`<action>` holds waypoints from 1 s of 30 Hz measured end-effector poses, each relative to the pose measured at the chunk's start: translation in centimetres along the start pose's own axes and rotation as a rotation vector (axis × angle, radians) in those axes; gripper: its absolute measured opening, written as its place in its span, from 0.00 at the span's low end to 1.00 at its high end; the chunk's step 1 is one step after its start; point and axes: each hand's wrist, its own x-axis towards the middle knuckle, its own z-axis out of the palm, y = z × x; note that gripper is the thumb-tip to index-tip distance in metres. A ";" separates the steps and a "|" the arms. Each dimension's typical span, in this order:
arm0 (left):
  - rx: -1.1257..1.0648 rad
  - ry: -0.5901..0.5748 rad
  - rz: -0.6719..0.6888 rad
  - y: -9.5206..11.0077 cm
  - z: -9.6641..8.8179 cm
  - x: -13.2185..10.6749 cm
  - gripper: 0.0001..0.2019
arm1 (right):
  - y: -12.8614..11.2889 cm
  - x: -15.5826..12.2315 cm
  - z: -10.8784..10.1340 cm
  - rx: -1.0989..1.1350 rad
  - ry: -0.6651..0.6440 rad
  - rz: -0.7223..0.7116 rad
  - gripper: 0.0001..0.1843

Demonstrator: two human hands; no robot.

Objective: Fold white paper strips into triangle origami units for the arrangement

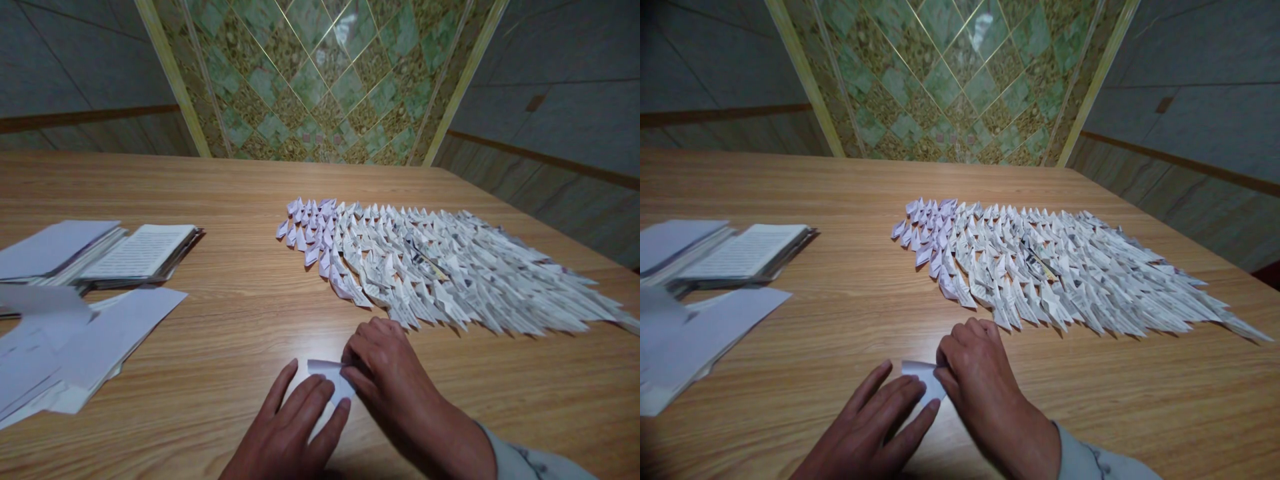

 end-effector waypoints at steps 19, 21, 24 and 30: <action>-0.037 -0.005 -0.021 0.0 -0.3 0.3 0.23 | 0.3 0.3 0.1 -0.199 0.142 -0.348 0.11; -0.027 -0.013 -0.020 0.1 -0.3 0.1 0.24 | 0.2 0.2 0.1 -0.182 0.141 -0.364 0.12; -0.025 -0.042 -0.017 0.1 -0.3 0.0 0.27 | 0.1 0.0 0.0 -0.156 0.139 -0.369 0.15; -0.037 -0.076 -0.021 0.1 -0.7 0.2 0.29 | 0.4 -0.1 -0.1 -0.174 0.083 -0.372 0.10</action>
